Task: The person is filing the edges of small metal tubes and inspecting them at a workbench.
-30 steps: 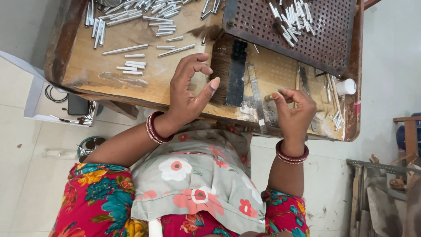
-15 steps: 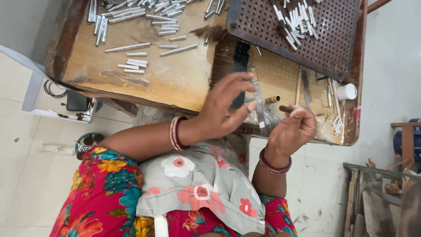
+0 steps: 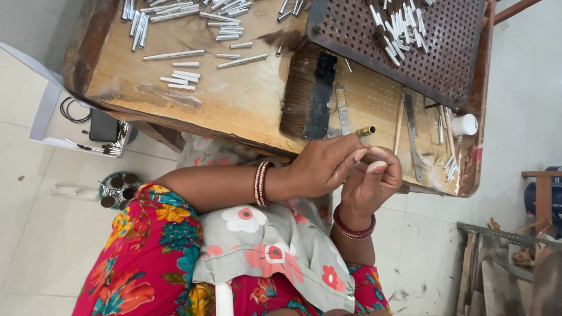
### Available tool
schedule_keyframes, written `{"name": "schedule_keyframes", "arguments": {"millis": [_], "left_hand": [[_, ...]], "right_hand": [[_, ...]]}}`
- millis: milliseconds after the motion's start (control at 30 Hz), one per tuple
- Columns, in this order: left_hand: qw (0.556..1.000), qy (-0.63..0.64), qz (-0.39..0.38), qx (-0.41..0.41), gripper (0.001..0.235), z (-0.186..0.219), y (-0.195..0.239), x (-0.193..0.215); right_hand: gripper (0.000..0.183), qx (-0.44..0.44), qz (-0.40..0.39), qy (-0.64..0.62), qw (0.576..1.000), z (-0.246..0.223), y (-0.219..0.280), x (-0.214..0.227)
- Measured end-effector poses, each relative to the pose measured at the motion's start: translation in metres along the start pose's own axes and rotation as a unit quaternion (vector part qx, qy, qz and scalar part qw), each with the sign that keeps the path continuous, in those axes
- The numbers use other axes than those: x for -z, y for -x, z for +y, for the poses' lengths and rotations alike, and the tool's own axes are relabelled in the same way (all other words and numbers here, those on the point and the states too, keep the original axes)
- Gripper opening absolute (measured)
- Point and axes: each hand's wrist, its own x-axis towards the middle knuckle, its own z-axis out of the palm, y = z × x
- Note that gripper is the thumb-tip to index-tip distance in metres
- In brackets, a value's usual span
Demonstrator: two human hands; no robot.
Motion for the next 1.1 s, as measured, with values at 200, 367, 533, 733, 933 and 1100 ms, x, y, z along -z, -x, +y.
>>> {"name": "schedule_keyframes", "arguments": {"millis": [200, 367, 533, 733, 933, 1100], "left_hand": [[0.999, -0.032, -0.019, -0.002, 0.013, -0.002, -0.002, 0.006], [0.998, -0.051, 0.030, 0.005, 0.010, 0.004, -0.001, 0.030], [0.998, -0.045, 0.016, 0.026, 0.012, 0.016, 0.012, 0.031], [0.999, -0.048, -0.005, -0.001, 0.016, 0.023, 0.016, 0.031], [0.999, -0.035, 0.004, 0.018, 0.020, 0.011, 0.019, 0.032], [0.999, -0.027, -0.004, -0.019, 0.016, 0.004, 0.016, 0.041]], "right_hand": [[0.023, 0.064, -0.038, 0.115, 0.991, 0.001, -0.005, 0.012], [0.021, 0.034, -0.108, 0.270, 0.956, -0.043, -0.011, 0.048], [0.064, 0.189, -0.294, 0.597, 0.722, -0.086, -0.016, -0.048], [0.046, 0.018, -0.118, 0.159, 0.980, 0.001, 0.014, 0.010], [0.029, 0.166, -0.074, 0.271, 0.945, 0.014, 0.012, -0.019], [0.036, 0.228, -0.049, 0.318, 0.919, 0.030, 0.012, -0.022]]}}
